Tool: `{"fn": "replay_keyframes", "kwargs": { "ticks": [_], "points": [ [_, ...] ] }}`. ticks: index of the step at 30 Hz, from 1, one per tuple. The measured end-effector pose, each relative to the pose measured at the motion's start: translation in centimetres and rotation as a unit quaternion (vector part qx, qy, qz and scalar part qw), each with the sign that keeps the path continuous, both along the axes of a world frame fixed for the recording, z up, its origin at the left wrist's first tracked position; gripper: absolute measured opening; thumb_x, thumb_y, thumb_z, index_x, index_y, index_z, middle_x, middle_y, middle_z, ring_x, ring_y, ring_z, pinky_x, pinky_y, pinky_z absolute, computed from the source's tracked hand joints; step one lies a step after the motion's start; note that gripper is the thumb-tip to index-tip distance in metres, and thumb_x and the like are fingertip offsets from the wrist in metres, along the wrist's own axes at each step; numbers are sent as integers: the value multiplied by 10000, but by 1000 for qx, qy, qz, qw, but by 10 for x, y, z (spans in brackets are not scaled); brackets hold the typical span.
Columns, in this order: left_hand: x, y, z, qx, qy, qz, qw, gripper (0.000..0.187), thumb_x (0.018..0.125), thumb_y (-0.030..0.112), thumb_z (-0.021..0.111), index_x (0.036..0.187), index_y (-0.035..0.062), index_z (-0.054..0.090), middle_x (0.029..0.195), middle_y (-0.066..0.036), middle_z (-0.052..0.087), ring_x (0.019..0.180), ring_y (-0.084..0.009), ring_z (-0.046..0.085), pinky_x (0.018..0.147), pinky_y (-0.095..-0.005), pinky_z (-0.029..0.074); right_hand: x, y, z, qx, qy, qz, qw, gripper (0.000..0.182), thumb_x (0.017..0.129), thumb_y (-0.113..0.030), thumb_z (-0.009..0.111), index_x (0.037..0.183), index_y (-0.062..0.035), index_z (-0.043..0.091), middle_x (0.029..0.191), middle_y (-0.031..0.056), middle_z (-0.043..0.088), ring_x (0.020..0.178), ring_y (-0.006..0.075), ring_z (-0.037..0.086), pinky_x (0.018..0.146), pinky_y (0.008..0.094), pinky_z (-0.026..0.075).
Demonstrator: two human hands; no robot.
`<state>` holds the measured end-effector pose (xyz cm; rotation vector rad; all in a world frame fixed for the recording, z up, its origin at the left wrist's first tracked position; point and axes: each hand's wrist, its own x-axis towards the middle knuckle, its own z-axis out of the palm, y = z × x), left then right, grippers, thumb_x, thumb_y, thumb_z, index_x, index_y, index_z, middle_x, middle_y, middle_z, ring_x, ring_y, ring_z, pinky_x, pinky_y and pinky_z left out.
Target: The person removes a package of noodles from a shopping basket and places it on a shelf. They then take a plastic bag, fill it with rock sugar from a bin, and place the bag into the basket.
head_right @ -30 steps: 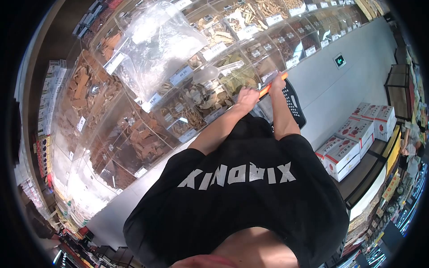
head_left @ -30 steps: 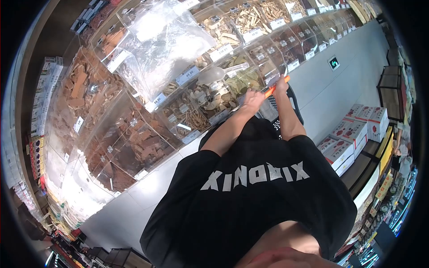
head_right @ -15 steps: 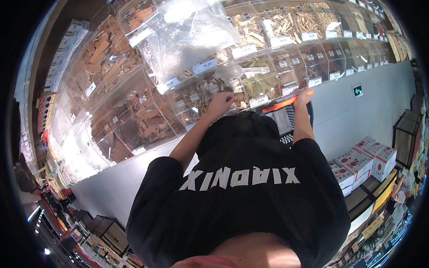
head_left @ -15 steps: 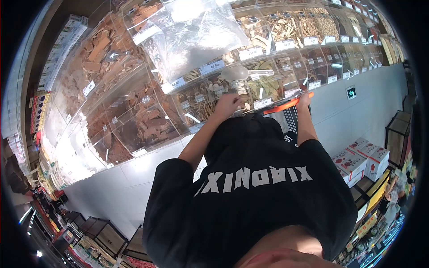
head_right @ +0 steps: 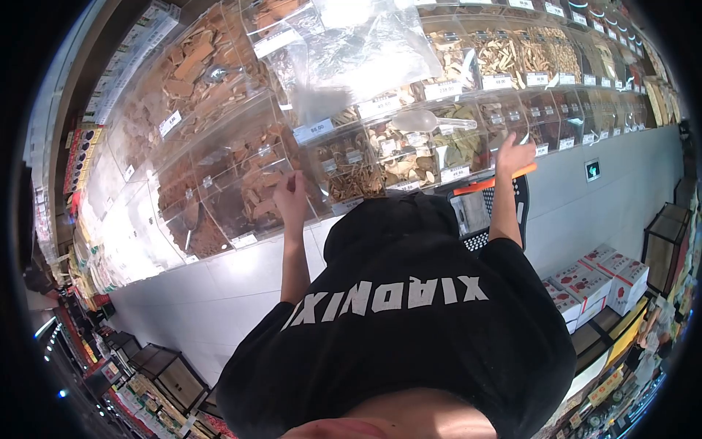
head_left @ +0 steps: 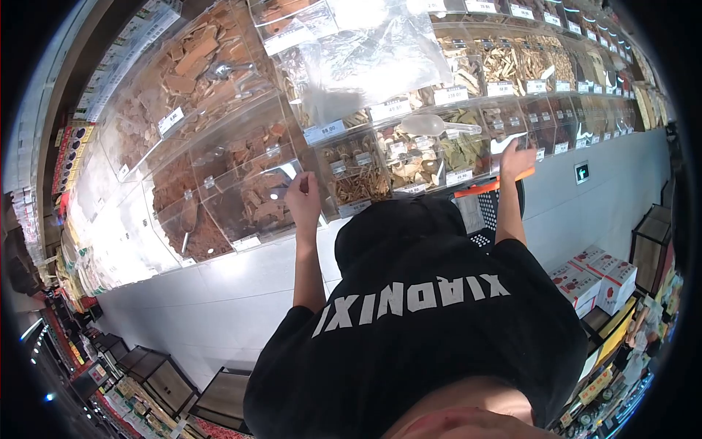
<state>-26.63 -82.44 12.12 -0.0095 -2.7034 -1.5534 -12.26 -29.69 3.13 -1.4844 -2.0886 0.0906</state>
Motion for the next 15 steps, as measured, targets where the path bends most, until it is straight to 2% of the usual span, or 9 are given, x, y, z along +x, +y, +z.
{"fn": "replay_keyframes", "kwargs": {
  "ticks": [2, 4, 6, 8, 9, 10, 11, 15],
  "points": [
    [-22, 0, 10, 10, 10, 22, 1000, 211, 942, 184, 663, 912, -23, 691, 655, -54, 631, 604, -104, 563, 588, -277, 455, -40, -21, 25, -40, 152, 123, 980, 593, 902, -367, 658, 1235, 98, 501, 1152, 227, 562, 1083, 367, 540, 990, 448, 413],
    [-46, 7, 29, 5, 47, 53, 998, 225, 937, 198, 674, 914, -25, 694, 669, -65, 650, 616, -114, 587, 599, -284, 471, -83, -54, 59, -138, 242, 155, 948, 535, 930, -335, 652, 1238, 80, 514, 1164, 214, 569, 1077, 331, 546, 993, 427, 415],
    [-75, 12, 27, 34, 88, 58, 994, 251, 921, 223, 697, 930, -28, 697, 701, -81, 672, 630, -135, 616, 618, -296, 494, -117, -69, 76, -231, 296, 207, 904, 588, 942, -389, 649, 1280, 69, 501, 1200, 207, 584, 1075, 272, 572, 947, 393, 459],
    [-102, 22, 30, 44, 106, 49, 992, 279, 901, 244, 721, 952, -29, 698, 748, -97, 690, 650, -155, 639, 640, -308, 514, -148, -80, 81, -344, 372, 232, 831, 641, 940, -412, 660, 1324, 69, 482, 1206, 190, 597, 1035, 223, 592, 859, 343, 503],
    [-112, 30, 32, 40, 103, 40, 993, 294, 889, 253, 734, 967, -28, 697, 779, -105, 697, 662, -165, 648, 651, -313, 522, -163, -80, 80, -371, 373, 236, 817, 698, 926, -430, 682, 1353, 77, 463, 1180, 171, 611, 1014, 199, 599, 793, 308, 518],
    [-123, 36, 35, 36, 100, 32, 994, 312, 876, 262, 747, 981, -27, 696, 810, -113, 704, 675, -174, 656, 663, -318, 530, -173, -81, 78, -384, 329, 234, 830, 674, 924, -450, 687, 1339, 43, 488, 1271, 146, 582, 1119, 207, 588, 848, 336, 512],
    [-136, 39, 30, 20, 83, 0, 996, 379, 842, 282, 775, 1055, -16, 680, 931, -132, 709, 725, -199, 666, 698, -347, 536, -180, -82, 79, -403, 304, 247, 827, 689, 915, -444, 700, 1355, 39, 481, 1271, 143, 583, 1121, 203, 586, 847, 333, 512],
    [-163, 58, 13, -58, 96, -33, 993, 487, 825, 334, 785, 1180, 30, 647, 1068, -139, 702, 809, -264, 678, 803, -412, 531, -199, -77, 78, -497, 224, 313, 777, 753, 880, -477, 728, 1406, -9, 462, 1288, 146, 583, 1168, 215, 572, 869, 339, 513]
  ]
}}
